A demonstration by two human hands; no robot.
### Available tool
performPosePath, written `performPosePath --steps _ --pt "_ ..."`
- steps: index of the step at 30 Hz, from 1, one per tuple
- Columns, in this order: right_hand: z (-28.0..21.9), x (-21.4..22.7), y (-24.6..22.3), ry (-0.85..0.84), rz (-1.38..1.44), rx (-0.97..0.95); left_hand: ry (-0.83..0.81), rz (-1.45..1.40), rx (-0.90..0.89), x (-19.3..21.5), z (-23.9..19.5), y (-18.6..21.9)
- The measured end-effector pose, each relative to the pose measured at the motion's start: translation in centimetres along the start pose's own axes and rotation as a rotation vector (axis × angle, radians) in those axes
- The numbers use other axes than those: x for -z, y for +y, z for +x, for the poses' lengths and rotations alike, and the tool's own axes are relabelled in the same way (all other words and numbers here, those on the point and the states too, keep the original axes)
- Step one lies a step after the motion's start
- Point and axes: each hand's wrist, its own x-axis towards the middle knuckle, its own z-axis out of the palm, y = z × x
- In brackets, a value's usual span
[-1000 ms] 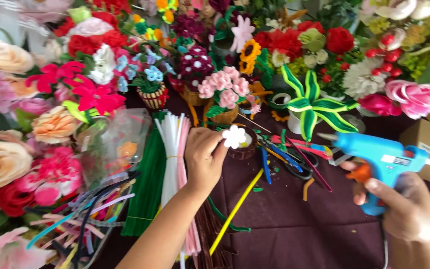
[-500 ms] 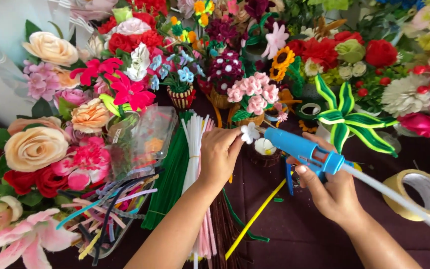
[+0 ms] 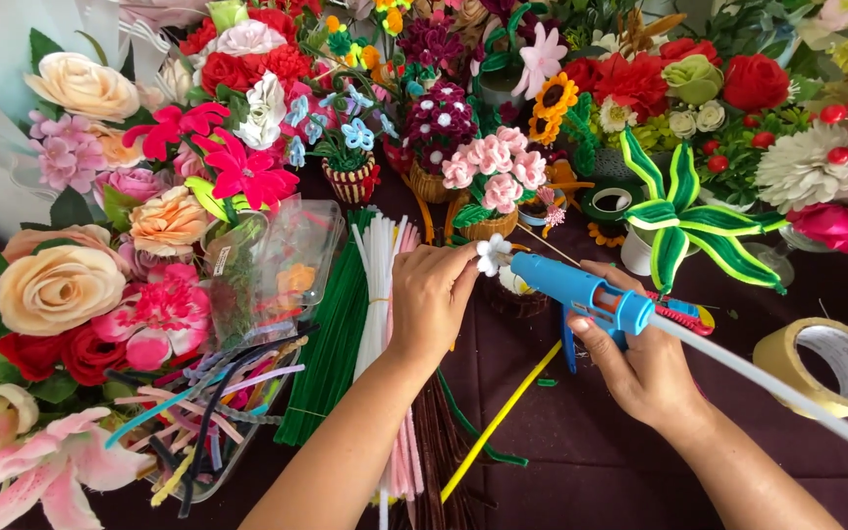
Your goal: Assembling a small white flower by gluing individual petals onto a base using a hot glue gun and trimming materials with scissors.
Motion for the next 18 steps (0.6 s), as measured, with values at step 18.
performPosePath --steps 18 --pt "0.9 0.3 0.0 0.063 0.037 0.006 -0.025 0.038 0.006 -0.1 -0.1 0.3"
